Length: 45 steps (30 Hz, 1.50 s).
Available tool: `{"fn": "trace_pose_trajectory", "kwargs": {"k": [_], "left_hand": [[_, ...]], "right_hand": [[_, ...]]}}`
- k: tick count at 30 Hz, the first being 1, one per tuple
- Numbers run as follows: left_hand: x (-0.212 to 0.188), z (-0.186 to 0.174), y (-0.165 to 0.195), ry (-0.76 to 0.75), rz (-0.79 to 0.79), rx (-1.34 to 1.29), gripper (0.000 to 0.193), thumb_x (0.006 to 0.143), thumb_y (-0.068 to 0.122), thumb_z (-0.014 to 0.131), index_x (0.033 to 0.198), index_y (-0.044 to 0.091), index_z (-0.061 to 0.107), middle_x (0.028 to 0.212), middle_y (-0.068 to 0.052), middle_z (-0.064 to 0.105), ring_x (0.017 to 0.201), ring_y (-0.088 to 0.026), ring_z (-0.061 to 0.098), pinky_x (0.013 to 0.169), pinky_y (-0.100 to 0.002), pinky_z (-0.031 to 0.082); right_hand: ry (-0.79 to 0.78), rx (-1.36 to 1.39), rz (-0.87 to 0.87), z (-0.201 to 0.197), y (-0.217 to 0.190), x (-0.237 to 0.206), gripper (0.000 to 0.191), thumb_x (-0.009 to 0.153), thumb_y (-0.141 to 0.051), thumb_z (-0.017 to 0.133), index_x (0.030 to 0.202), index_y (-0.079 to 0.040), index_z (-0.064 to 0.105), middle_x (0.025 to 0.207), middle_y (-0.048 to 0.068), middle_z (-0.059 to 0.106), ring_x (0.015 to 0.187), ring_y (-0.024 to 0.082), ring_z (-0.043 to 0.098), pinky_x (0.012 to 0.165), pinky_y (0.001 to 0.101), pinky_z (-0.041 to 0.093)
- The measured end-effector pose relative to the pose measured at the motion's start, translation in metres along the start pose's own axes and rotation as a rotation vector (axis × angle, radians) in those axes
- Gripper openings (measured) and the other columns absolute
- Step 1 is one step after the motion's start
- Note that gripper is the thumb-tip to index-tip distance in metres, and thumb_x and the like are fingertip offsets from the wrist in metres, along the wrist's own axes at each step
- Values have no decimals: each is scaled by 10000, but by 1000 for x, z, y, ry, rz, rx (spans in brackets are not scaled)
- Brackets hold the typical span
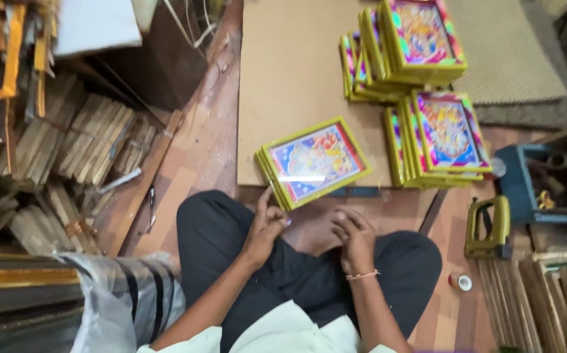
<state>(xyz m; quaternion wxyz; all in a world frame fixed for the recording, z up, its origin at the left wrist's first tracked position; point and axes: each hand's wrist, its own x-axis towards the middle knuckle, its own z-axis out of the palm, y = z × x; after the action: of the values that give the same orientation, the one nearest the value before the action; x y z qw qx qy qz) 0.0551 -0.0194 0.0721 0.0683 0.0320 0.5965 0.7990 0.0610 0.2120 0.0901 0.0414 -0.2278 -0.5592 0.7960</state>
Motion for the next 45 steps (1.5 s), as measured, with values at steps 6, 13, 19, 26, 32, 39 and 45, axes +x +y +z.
{"fn": "trace_pose_trajectory", "kwargs": {"k": [6, 13, 19, 26, 32, 39, 45], "left_hand": [[-27, 16, 36, -154, 170, 70, 886, 942, -23, 668, 1656, 109, 158, 1182, -92, 614, 1094, -159, 607, 995, -305, 496], [-40, 25, 70, -102, 132, 197, 835, 907, -11, 689, 1619, 127, 275, 1194, -106, 670, 1042, -155, 661, 910, -305, 566], [-43, 28, 68, -103, 121, 206, 788, 914, -24, 672, 1607, 120, 327, 1238, -116, 695, 1100, -167, 681, 961, -314, 560], [-39, 25, 43, -72, 144, 116, 762, 891, -21, 713, 1559, 81, 362, 1271, -111, 643, 1144, -183, 658, 990, -324, 545], [-20, 26, 35, 137, 120, 326, 209, 811, 149, 861, 814, -9, 724, 1048, -98, 730, 902, -166, 710, 731, -313, 561], [12, 19, 54, 283, 164, 558, 278, 781, 212, 842, 691, -9, 700, 870, -114, 731, 713, -226, 712, 641, -350, 529], [34, 15, 51, 344, 146, 625, 325, 751, 196, 853, 659, -29, 637, 740, -143, 681, 631, -262, 672, 612, -377, 511]], "right_hand": [[-407, 34, 210, 40, -12, -46, 331, 918, -78, 678, 1201, 93, 691, 1051, 165, 752, 918, 206, 734, 813, 328, 596], [-439, 70, 262, 52, -17, -55, 312, 896, -39, 683, 1182, 87, 680, 1039, 166, 748, 905, 206, 748, 819, 347, 626], [-402, 109, 254, 46, -8, -51, 260, 897, -9, 702, 1135, 94, 695, 1000, 179, 744, 859, 223, 744, 783, 359, 621], [-428, 124, 237, 44, 0, -49, 161, 935, -40, 690, 1056, 67, 691, 970, 131, 746, 869, 198, 722, 808, 354, 602], [-297, -46, 18, 55, 6, -34, 180, 908, -40, 703, 1058, 58, 714, 969, 94, 736, 880, 153, 692, 836, 290, 566], [4, -255, -395, 28, -17, 47, 134, 816, 22, 773, 943, 30, 731, 908, 69, 719, 837, 159, 668, 792, 283, 539], [136, -434, -485, -12, -42, 130, 74, 811, -12, 777, 848, 45, 747, 911, 32, 721, 822, 124, 648, 744, 272, 509]]}}
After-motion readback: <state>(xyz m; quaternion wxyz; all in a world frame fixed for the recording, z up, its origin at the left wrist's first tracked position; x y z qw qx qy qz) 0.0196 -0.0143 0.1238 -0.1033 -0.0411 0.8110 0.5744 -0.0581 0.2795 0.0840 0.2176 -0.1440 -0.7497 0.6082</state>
